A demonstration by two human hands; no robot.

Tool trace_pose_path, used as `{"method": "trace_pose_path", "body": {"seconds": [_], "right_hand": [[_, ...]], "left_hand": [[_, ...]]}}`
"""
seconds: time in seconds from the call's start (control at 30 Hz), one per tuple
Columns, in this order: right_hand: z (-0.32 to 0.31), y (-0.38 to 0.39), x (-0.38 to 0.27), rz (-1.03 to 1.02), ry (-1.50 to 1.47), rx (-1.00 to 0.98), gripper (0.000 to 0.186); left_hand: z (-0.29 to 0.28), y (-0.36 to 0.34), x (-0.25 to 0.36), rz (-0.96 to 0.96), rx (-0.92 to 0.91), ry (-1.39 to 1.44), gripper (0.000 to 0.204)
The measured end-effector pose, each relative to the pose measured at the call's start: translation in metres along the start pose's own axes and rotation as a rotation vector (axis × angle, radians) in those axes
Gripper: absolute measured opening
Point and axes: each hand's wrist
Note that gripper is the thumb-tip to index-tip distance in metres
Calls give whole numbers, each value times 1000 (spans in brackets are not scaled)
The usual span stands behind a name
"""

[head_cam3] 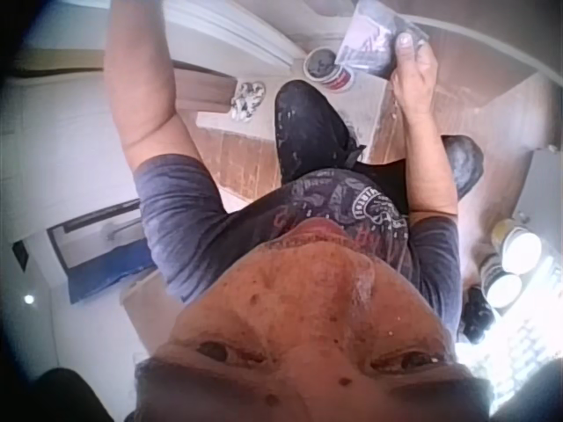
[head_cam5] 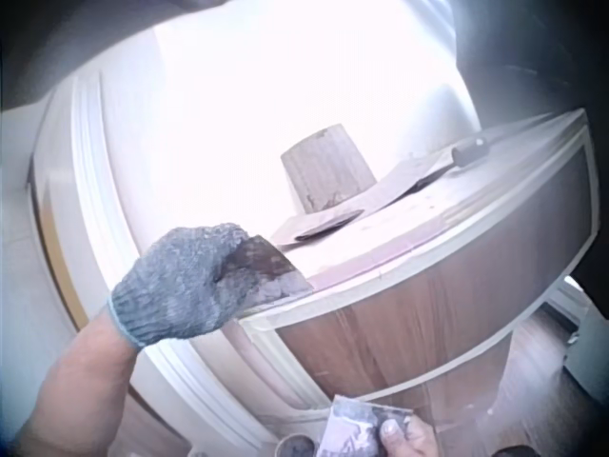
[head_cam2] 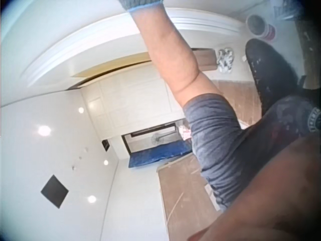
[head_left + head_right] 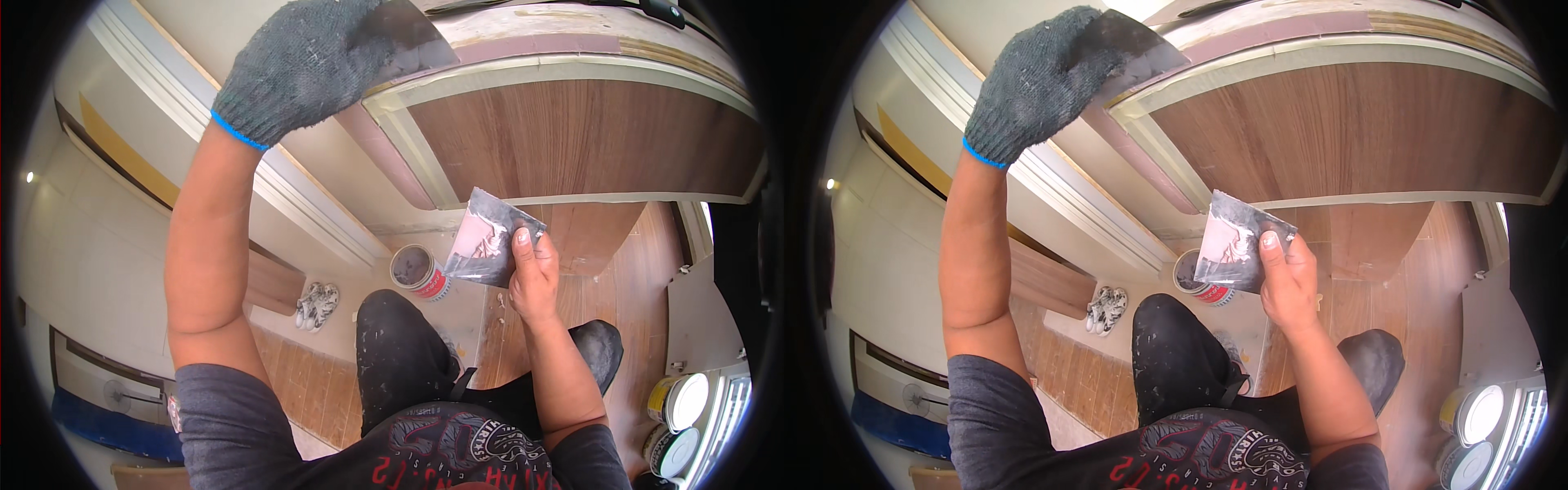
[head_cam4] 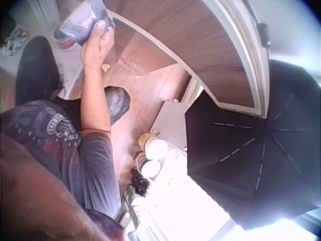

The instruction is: Applying wood filler or putty to the edges and corners of a wooden cabinet using putty knives.

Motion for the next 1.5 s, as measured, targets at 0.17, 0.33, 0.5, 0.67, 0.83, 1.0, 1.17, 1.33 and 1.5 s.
{"method": "trace_pose_path", "body": {"seconds": [0.17, 0.33, 0.5, 0.67, 0.83, 1.0, 1.17, 1.33, 1.5], "right_hand": [[2, 0, -1, 11, 8, 6, 32], [0, -1, 1, 5, -8, 14, 32], [-1, 0, 2, 10, -2, -9, 32], [0, -2, 2, -8, 1, 11, 32], [-1, -1, 3, 13, 2, -3, 32], [0, 0, 5, 13, 30, 6, 32], [-3, 0, 6, 6, 23, 2, 33], [0, 0, 5, 9, 29, 8, 32], [0, 0, 4, 8, 25, -2, 32]], "left_hand": [[-32, -4, 24, -265, 30, 101, 21], [-27, 0, 26, -29, -84, 91, 20], [-26, 4, 19, -40, -140, 168, 21], [-17, 13, -6, -106, -126, 53, 33], [-7, 13, -27, -131, -153, -4, 45], [-1, 13, -22, -192, -92, -128, 50], [-24, 6, -3, -234, -109, 18, 25], [-21, 29, -28, -351, -87, -4, 55], [-6, 37, -37, -357, -123, -23, 53]]}}
Point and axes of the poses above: each hand's wrist, its own y-axis away from the middle knuckle, its own z-axis out of the palm, x = y × z, and after that the axes turned 3 degrees about -x, right-handed
